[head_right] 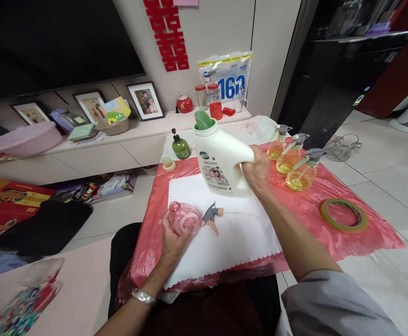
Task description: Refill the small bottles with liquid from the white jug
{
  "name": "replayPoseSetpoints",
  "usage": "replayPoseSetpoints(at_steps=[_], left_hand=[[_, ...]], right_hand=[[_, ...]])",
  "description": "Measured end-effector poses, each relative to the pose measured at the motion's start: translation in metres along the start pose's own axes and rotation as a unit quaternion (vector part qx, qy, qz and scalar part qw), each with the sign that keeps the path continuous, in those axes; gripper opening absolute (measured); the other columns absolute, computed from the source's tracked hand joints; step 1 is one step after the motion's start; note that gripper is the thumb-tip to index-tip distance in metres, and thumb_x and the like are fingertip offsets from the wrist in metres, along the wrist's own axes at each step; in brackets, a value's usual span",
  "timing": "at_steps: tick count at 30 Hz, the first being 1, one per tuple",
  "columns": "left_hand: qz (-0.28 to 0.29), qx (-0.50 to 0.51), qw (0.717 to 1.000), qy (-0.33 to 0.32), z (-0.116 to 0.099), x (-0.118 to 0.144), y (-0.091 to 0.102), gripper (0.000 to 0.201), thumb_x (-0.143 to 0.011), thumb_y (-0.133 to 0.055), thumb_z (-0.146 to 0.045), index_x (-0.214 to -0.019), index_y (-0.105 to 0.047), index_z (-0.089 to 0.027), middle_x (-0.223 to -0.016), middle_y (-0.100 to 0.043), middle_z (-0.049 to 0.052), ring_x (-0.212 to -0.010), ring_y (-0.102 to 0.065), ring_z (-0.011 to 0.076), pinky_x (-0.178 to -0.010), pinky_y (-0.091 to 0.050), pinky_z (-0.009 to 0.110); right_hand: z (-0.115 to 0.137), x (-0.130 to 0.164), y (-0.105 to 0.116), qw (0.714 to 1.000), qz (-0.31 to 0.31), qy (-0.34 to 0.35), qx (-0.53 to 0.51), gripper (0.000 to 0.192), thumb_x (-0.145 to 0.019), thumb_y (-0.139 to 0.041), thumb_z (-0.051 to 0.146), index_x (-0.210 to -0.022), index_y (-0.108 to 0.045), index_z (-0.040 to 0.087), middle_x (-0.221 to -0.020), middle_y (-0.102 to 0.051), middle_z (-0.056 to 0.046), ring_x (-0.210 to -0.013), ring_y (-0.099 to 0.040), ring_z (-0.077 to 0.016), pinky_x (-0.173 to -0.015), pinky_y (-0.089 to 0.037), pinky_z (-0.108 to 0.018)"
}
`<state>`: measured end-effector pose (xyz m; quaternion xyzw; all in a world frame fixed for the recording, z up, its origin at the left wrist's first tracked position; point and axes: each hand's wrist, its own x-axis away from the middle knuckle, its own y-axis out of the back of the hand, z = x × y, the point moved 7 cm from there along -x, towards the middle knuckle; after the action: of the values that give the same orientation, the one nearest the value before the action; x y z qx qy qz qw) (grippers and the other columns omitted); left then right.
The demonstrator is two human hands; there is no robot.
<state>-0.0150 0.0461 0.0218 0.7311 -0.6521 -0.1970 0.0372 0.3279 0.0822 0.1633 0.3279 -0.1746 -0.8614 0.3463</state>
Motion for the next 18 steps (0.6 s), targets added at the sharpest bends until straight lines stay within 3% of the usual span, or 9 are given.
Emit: replayPoseSetpoints(at_steps=[6, 9, 13, 18], left_hand=[[0.018, -0.012, 0.999, -0.031, -0.003, 0.0, -0.002, 0.075, -0.071, -0.078, -0.038, -0.137, -0.046, -0.021, -0.131, -0.063, 0.015, -0.121, -0.065, 0.0344, -0.103, -0.055, 0.053], [0.015, -0.012, 0.999, -0.034, -0.001, 0.0, -0.002, 0.073, -0.071, -0.078, -0.039, -0.136, -0.047, -0.025, -0.13, -0.064, 0.014, -0.121, -0.065, 0.0351, -0.103, -0.055, 0.056], [0.037, -0.006, 0.999, -0.028, 0.005, 0.001, -0.004, 0.074, -0.073, -0.077, -0.038, -0.138, -0.046, -0.025, -0.132, -0.064, 0.013, -0.12, -0.067, 0.0345, -0.102, -0.057, 0.055], [0.049, 0.002, 0.998, -0.034, 0.014, 0.001, -0.006, 0.08, -0.071, -0.08, -0.037, -0.141, -0.042, -0.031, -0.133, -0.065, 0.012, -0.121, -0.067, 0.0372, -0.1, -0.059, 0.057]], right_hand=[[-0.024, 0.004, -0.034, 0.999, 0.008, -0.025, -0.045, 0.023, -0.084, -0.056, 0.02, -0.105, -0.066, 0.017, -0.09, -0.068, -0.002, -0.084, -0.062, -0.0179, -0.079, -0.051, -0.031], [-0.03, 0.004, -0.042, 0.998, 0.026, -0.029, -0.039, 0.023, -0.095, -0.062, 0.034, -0.108, -0.065, 0.016, -0.099, -0.067, -0.004, -0.088, -0.063, -0.0163, -0.082, -0.053, -0.033], [-0.037, 0.002, -0.041, 0.998, 0.05, -0.026, -0.015, 0.036, -0.097, -0.063, 0.048, -0.11, -0.064, 0.015, -0.102, -0.065, -0.005, -0.091, -0.063, -0.0167, -0.086, -0.054, -0.036], [-0.048, 0.022, -0.023, 0.999, 0.052, -0.002, 0.005, 0.042, -0.083, -0.066, 0.049, -0.108, -0.067, 0.016, -0.101, -0.067, -0.009, -0.096, -0.062, -0.0246, -0.092, -0.051, -0.045]])
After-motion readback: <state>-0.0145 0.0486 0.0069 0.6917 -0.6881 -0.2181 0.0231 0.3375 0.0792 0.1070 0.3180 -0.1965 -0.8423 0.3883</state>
